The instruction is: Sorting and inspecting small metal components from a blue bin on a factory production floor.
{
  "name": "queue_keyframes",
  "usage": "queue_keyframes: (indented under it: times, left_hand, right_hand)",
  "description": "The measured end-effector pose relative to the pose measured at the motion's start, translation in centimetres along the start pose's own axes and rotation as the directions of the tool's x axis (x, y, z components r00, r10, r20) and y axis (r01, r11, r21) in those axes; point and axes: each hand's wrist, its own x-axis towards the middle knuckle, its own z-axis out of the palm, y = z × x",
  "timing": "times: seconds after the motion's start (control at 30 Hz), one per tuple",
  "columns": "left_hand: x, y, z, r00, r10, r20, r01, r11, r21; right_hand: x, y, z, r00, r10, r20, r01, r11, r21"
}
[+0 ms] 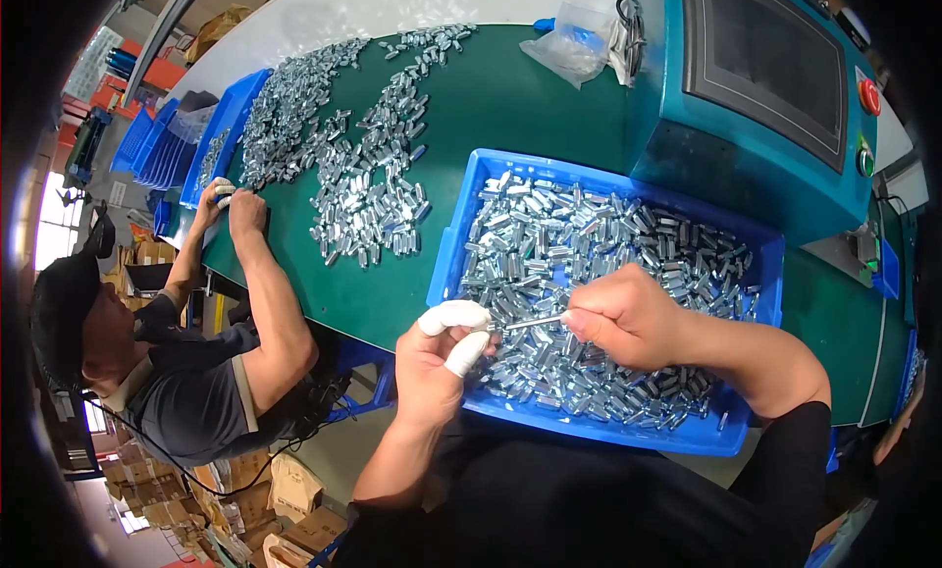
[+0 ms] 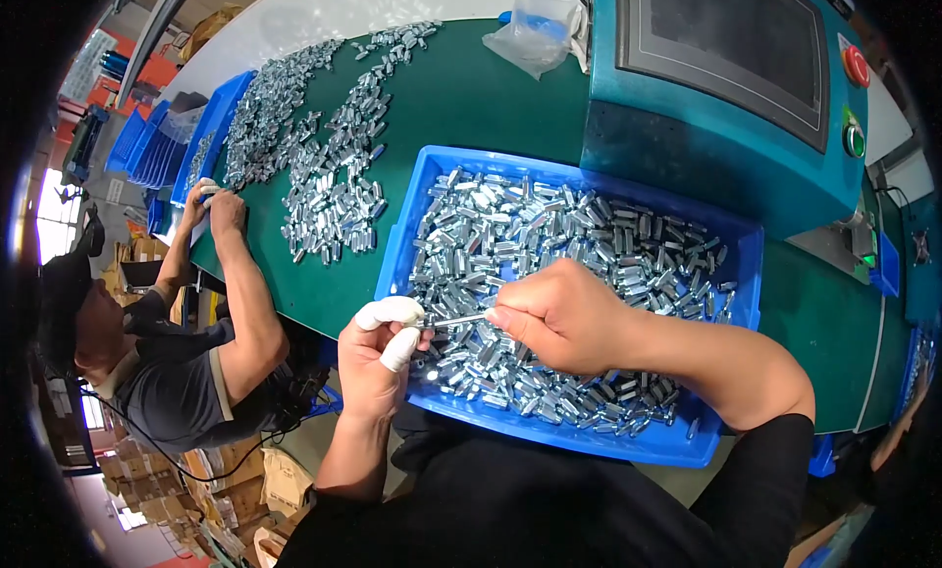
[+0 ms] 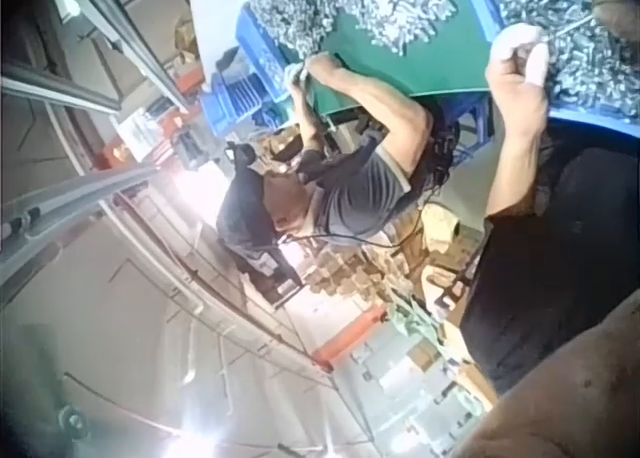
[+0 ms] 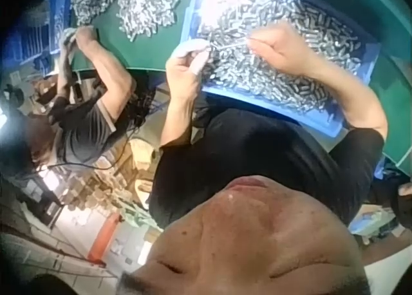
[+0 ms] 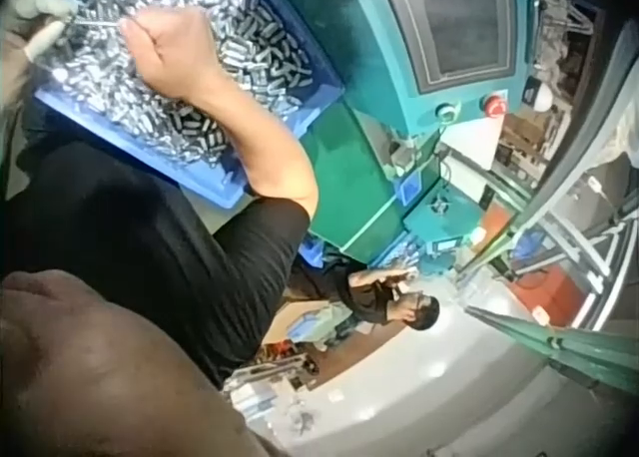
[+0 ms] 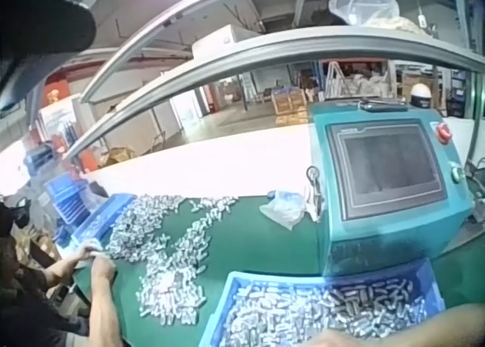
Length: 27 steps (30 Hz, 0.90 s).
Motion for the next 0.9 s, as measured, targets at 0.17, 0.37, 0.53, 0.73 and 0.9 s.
queue_keyframes:
  times: [0.17, 0.37, 0.53, 0.73, 0.9]
  left_hand:
    - [-0.4, -0.6, 0.3, 0.987, 0.105, 0.120, -0.121, 0.983, 0.140]
    - [-0.2, 0.9, 1.3, 0.958, -0.248, 0.145, 0.221, 0.958, 0.181]
    - [-0.5, 0.5, 1.1, 0.962, -0.151, 0.226, 0.084, 0.956, 0.281]
    - [-1.2, -0.3, 0.9, 0.962, 0.094, 0.257, -0.208, 0.861, 0.464]
    - [-0.5, 0.8, 1.4, 0.918, 0.126, 0.377, -0.332, 0.765, 0.552]
  right_hand:
    - [-0.4, -0.3, 1.5, 1.000, 0.017, 0.010, -0.016, 0.996, -0.083]
    - [-0.3, -0.8, 2.2, 0.995, -0.099, 0.012, 0.100, 0.970, -0.222]
    - [-0.5, -1.2, 3.3, 1.000, -0.007, 0.017, 0.010, 0.990, -0.139]
    - [-0.3, -2.0, 3.1, 0.969, 0.223, 0.101, -0.238, 0.955, 0.174]
    - [-0.6, -1.9, 2.2, 0.986, 0.128, 0.103, -0.136, 0.988, 0.078]
